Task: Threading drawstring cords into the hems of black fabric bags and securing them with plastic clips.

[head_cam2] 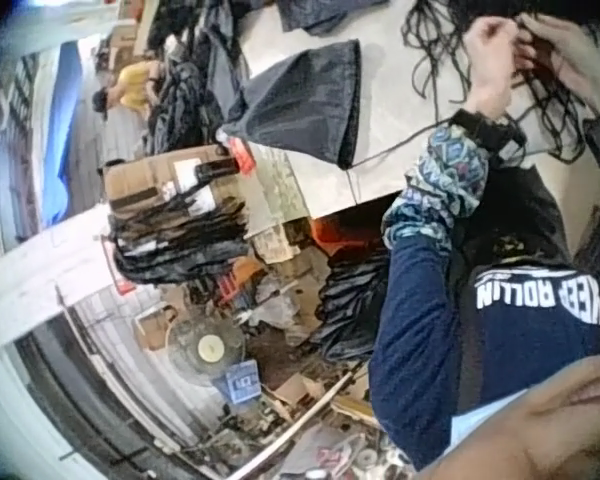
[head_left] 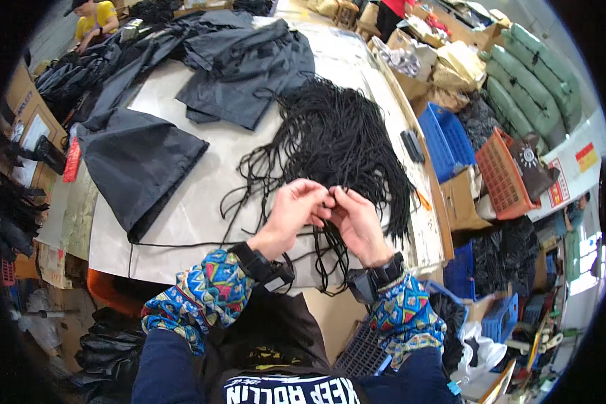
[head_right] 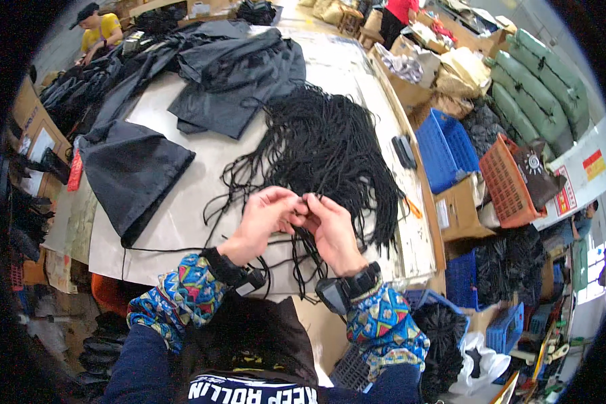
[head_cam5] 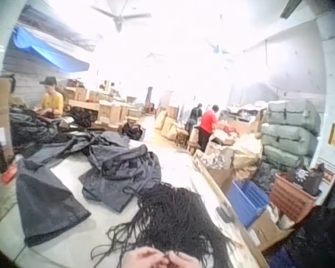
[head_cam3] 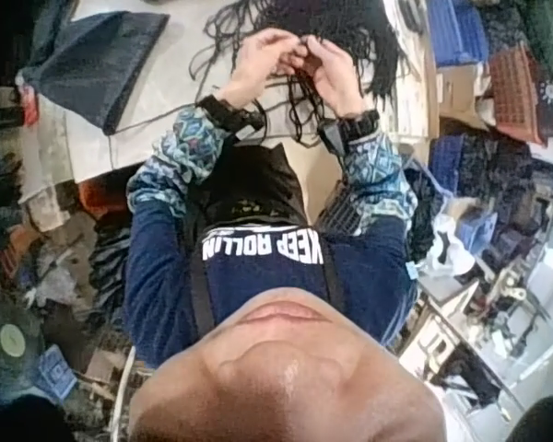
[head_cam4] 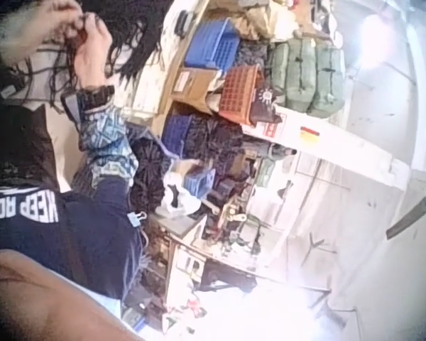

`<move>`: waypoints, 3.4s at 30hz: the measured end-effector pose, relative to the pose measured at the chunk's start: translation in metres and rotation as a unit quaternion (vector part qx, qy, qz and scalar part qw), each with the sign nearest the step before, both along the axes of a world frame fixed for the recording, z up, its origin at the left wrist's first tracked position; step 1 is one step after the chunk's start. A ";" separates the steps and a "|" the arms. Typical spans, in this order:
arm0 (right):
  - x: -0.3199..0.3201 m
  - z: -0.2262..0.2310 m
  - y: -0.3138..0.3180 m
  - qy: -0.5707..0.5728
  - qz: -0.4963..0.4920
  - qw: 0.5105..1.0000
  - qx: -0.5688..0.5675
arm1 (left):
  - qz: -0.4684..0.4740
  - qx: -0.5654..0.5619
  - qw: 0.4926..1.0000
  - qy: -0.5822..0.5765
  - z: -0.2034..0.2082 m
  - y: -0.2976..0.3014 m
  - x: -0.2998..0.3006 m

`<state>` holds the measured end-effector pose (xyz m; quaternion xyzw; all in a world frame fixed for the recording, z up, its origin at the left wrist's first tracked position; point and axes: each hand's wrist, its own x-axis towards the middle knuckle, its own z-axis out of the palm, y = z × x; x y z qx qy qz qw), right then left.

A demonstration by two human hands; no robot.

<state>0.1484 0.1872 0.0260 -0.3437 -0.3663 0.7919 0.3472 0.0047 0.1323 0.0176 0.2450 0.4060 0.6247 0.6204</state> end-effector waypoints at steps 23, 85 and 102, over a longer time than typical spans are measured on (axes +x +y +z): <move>0.018 0.003 -0.009 -0.083 -0.020 0.996 -0.037 | 0.140 -0.046 0.986 -0.077 -0.023 -0.011 -0.004; -0.021 0.003 0.009 -0.161 0.150 0.975 0.028 | -0.060 -0.023 0.941 0.332 -0.001 -0.013 -0.026; -0.011 -0.002 -0.001 -0.295 0.109 0.934 0.169 | -0.040 -0.060 0.986 0.149 -0.017 -0.021 -0.012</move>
